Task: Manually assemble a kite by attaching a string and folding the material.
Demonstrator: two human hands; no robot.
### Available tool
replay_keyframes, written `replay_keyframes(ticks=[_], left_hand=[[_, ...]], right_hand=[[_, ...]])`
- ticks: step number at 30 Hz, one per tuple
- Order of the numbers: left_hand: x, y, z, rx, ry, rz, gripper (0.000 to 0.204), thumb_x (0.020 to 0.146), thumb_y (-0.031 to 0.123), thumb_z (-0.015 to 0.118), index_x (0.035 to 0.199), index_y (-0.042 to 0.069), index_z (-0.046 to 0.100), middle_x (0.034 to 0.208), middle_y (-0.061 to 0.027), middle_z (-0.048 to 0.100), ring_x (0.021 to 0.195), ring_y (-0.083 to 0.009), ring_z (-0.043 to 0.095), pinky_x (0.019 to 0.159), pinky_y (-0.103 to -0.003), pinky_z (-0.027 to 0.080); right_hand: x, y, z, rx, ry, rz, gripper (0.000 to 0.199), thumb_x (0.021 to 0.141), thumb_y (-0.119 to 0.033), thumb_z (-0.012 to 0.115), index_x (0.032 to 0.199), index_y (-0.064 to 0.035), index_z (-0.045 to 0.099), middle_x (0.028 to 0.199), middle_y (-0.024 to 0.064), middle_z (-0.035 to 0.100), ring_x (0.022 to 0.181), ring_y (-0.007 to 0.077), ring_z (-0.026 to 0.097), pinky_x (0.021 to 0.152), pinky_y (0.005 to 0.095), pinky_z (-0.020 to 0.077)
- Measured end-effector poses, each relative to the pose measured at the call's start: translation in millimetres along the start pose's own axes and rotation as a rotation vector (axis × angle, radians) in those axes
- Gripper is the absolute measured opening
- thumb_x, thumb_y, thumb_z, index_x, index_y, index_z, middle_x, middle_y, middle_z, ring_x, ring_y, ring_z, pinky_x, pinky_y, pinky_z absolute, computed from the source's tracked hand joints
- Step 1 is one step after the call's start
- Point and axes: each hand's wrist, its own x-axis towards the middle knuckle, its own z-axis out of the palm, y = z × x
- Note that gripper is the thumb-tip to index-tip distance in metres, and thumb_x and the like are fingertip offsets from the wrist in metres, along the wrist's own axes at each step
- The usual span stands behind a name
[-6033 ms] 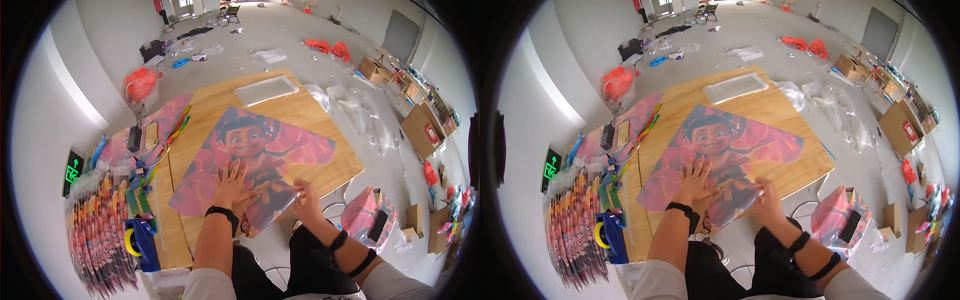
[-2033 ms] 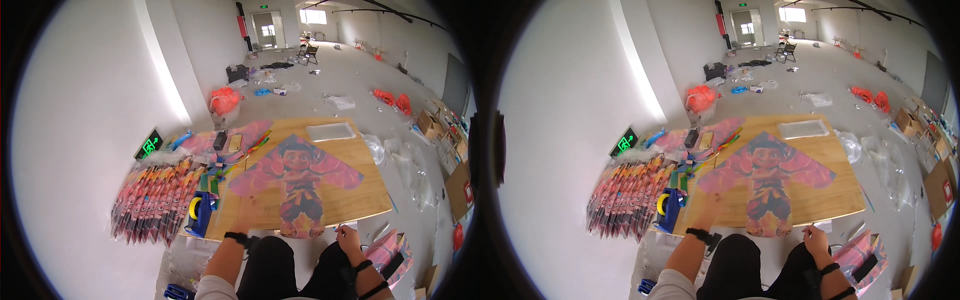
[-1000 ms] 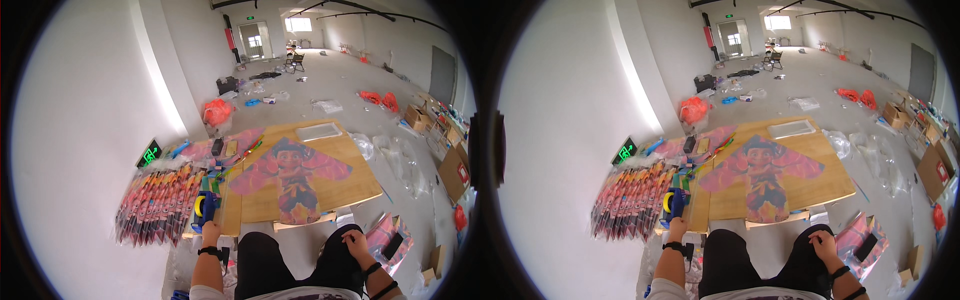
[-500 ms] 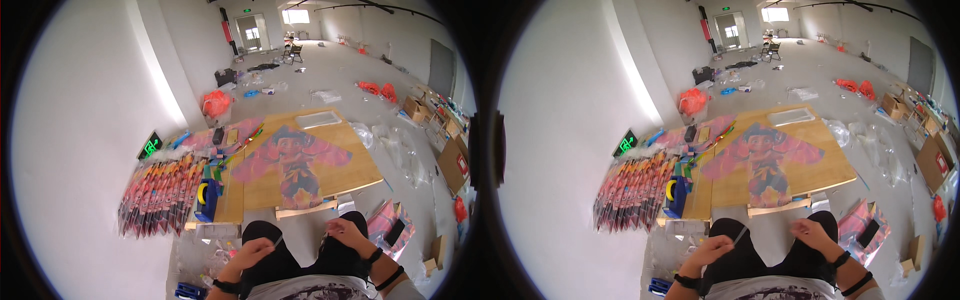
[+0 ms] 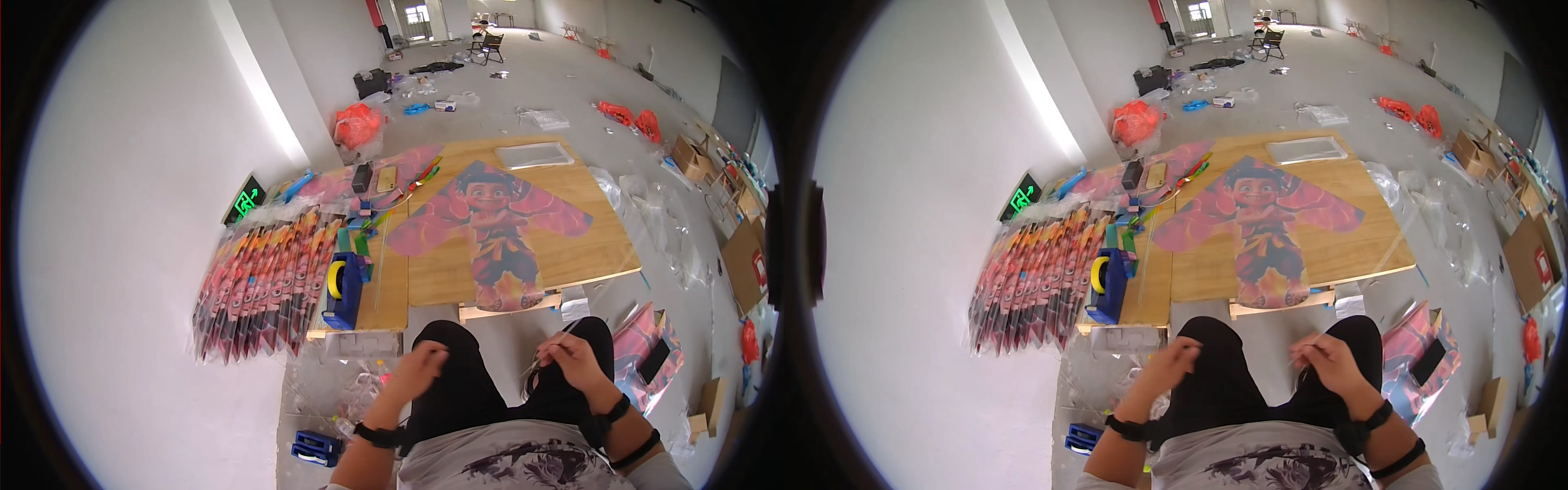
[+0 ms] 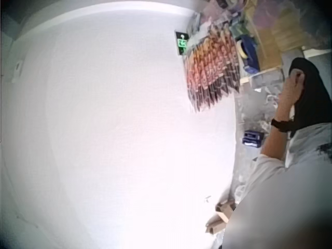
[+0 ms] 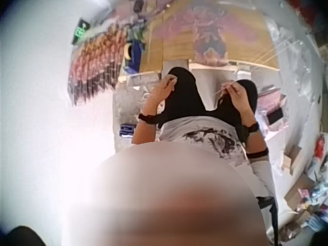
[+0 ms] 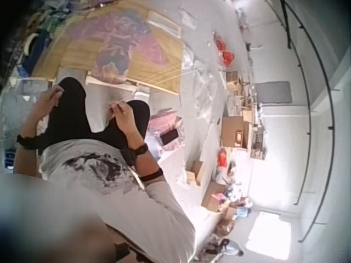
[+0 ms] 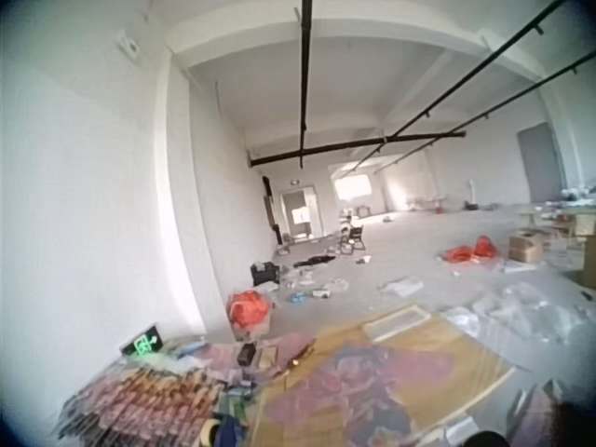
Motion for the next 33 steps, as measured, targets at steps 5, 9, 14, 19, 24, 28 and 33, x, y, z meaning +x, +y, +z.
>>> replay_keyframes(ticks=[5,9,14,19,24,28,33], left_hand=[[9.4,-156.1,-79.0,0.619,0.382,0.019,0.020,0.097,0.022,0.057,0.102,0.007,0.068,0.099,-0.0200,0.071,0.096,-0.0414,0.066,0.084,-0.053,0.051],[23.2,-202.9,-105.3,0.639,0.353,0.032,0.022,0.096,0.022,0.057,0.096,0.007,0.074,0.097,-0.0186,0.071,0.095,-0.0414,0.066,0.085,-0.053,0.052],[60.2,-228.5,-81.0,0.669,0.119,-0.049,0.023,0.090,0.021,0.061,0.101,0.007,0.075,0.105,-0.0188,0.072,0.103,-0.0389,0.068,0.090,-0.047,0.053],[96.7,-242.2,-60.4,0.584,-0.005,-0.247,0.030,0.085,0.025,0.064,0.108,0.011,0.077,0.113,-0.0180,0.072,0.107,-0.0379,0.068,0.095,-0.044,0.053],[125.9,-249.4,-33.2,0.726,-0.019,-0.536,0.038,0.087,0.033,0.066,0.112,0.005,0.075,0.119,-0.0248,0.069,0.115,-0.0379,0.065,0.098,-0.042,0.053],[124.2,-275.1,-32.8,0.760,0.080,-0.469,0.043,0.091,0.040,0.063,0.110,0.002,0.073,0.117,-0.0256,0.069,0.114,-0.0393,0.066,0.097,-0.044,0.053],[136.0,-290.7,-38.9,1.007,-0.197,-0.334,0.033,0.074,0.030,0.072,0.100,0.010,0.078,0.111,-0.0181,0.074,0.110,-0.0296,0.070,0.089,-0.036,0.056]], right_hand=[[-28.5,42.0,-55.2,0.017,0.242,0.001,0.018,0.104,-0.004,0.051,0.099,0.0016,0.068,0.090,0.0071,0.068,0.072,0.0128,0.063,0.068,0.0239,0.0507],[-44.6,77.4,-75.1,0.156,0.369,0.006,0.016,0.104,-0.006,0.052,0.102,-0.0005,0.067,0.087,0.0064,0.067,0.068,0.0109,0.059,0.064,0.0228,0.0468],[-24.1,63.7,-58.6,0.092,0.430,0.043,0.017,0.104,-0.007,0.052,0.104,0.0002,0.067,0.087,0.0065,0.068,0.068,0.0105,0.059,0.065,0.0234,0.0480],[-21.8,66.4,-59.4,-0.025,0.356,0.032,0.018,0.105,-0.007,0.052,0.106,0.0010,0.068,0.088,0.0068,0.069,0.068,0.0104,0.059,0.066,0.0242,0.0494],[-30.0,69.2,-62.5,0.008,0.416,0.087,0.018,0.104,-0.006,0.052,0.107,0.0014,0.068,0.088,0.0073,0.069,0.069,0.0104,0.060,0.067,0.0238,0.0501],[-29.3,65.1,-55.5,-0.042,0.379,0.091,0.017,0.105,-0.006,0.052,0.107,0.0008,0.068,0.088,0.0071,0.069,0.070,0.0106,0.061,0.068,0.0241,0.0506],[-29.2,58.7,-58.9,-0.068,0.373,0.099,0.018,0.105,-0.007,0.052,0.108,0.0014,0.068,0.089,0.0062,0.069,0.072,0.0104,0.062,0.070,0.0243,0.0517]])
